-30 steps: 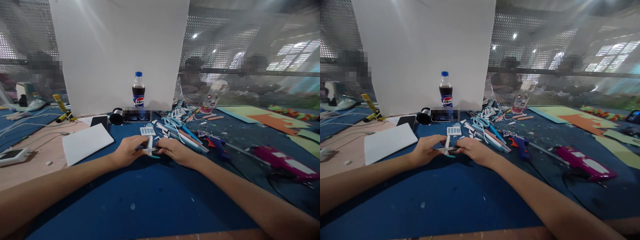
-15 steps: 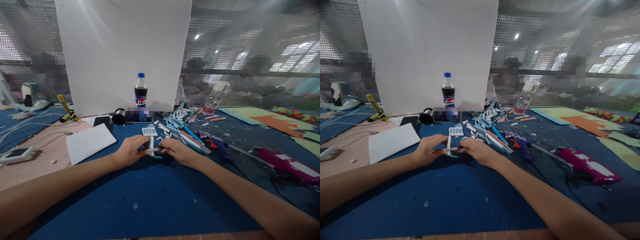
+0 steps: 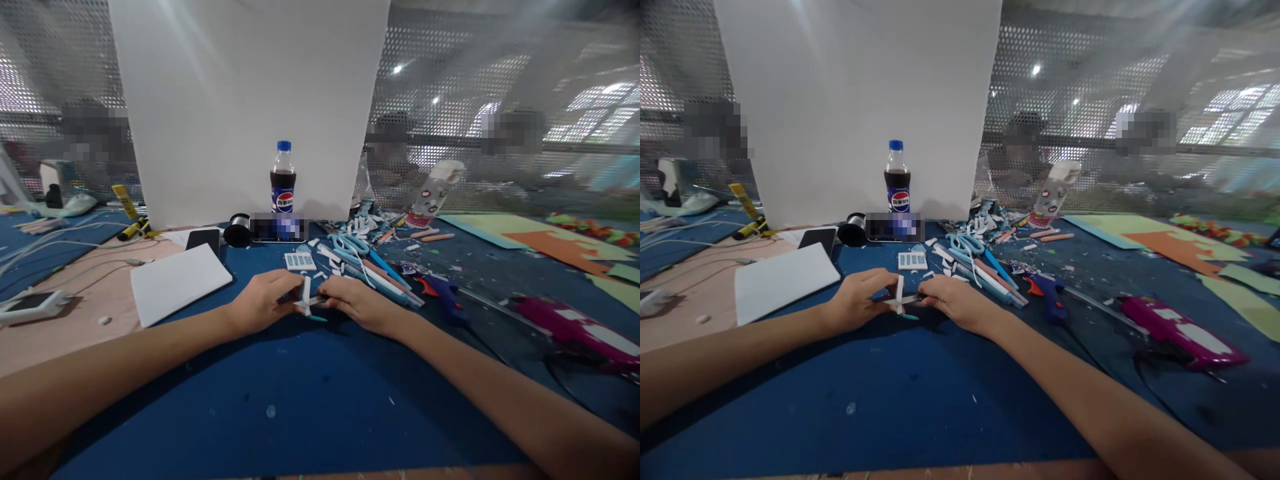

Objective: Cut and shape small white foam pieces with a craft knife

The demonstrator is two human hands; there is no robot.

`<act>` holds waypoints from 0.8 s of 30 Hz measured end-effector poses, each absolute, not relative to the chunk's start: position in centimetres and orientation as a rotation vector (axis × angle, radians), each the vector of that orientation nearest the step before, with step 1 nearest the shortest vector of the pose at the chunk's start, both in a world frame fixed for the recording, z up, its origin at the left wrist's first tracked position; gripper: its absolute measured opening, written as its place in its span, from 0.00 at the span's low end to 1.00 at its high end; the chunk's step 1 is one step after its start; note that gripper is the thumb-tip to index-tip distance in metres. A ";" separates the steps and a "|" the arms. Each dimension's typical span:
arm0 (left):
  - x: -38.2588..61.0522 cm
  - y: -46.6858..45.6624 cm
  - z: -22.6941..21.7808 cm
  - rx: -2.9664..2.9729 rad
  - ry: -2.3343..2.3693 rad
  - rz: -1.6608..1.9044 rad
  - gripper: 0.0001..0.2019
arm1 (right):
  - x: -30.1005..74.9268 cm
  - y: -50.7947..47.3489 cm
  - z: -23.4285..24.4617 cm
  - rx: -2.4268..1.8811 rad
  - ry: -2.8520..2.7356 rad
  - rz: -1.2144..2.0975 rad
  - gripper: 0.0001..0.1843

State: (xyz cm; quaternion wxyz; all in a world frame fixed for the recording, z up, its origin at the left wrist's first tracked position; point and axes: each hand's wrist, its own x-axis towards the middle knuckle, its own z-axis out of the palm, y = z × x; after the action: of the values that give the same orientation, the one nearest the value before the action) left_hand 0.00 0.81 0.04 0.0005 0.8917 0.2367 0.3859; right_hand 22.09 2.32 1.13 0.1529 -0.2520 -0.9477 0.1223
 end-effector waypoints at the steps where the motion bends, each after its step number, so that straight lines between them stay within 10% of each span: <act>1: 0.0 0.8 0.0 2.812 0.749 1.207 0.08 | 22.1 2.3 1.1 -0.721 -2.720 0.350 0.10; 24: 0.0 0.5 0.3 2.983 0.713 1.129 0.13 | 21.8 2.1 1.4 -0.721 -2.730 0.306 0.12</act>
State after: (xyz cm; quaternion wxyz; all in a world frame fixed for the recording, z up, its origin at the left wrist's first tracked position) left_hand 0.03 0.50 0.26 -0.0636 0.9109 0.2177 0.3448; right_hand 21.75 2.06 1.40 0.1501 -0.2509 -0.9504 0.1064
